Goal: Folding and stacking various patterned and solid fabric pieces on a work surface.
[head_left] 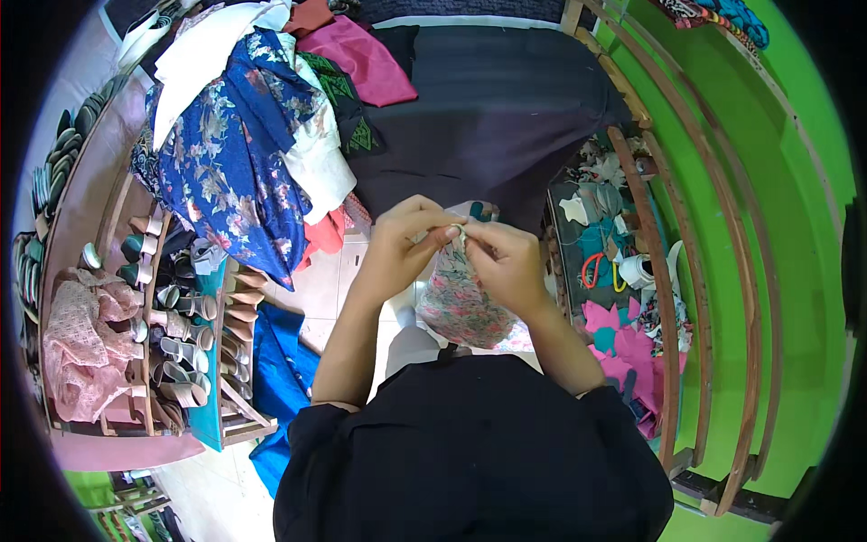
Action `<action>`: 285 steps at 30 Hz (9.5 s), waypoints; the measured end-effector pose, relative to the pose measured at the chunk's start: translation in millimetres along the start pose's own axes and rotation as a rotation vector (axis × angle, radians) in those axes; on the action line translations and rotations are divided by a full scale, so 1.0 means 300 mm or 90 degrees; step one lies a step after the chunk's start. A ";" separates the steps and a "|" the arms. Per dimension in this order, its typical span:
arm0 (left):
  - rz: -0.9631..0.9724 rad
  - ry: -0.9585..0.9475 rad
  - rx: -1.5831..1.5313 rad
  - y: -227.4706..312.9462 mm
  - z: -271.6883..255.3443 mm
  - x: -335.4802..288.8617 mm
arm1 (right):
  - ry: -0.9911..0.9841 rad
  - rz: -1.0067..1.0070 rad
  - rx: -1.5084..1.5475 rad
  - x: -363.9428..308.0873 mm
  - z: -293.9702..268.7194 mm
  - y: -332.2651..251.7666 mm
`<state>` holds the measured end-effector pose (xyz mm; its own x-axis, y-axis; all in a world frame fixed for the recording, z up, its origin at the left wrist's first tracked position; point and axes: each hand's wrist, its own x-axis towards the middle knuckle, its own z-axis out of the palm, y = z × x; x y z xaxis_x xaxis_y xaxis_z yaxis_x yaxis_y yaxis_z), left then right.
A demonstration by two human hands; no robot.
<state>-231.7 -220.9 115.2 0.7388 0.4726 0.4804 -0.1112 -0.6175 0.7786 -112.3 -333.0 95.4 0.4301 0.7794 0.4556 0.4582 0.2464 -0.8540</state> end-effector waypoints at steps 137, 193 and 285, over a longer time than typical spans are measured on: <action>0.116 0.169 -0.541 -0.573 -1.071 1.086 | 0.538 -0.096 -0.100 0.752 -0.969 0.387; -0.162 -0.245 0.480 -0.993 -0.631 1.010 | 0.281 0.221 -0.412 0.980 -0.436 1.125; 0.023 -0.018 0.664 -0.936 -0.507 0.771 | 0.169 0.142 -0.583 0.739 -0.747 1.128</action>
<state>-130.6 157.5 69.1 0.7634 0.4368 0.4758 0.4860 -0.8737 0.0224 312.3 -206.0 -36.3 0.6901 0.5708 0.4448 0.7232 -0.5211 -0.4532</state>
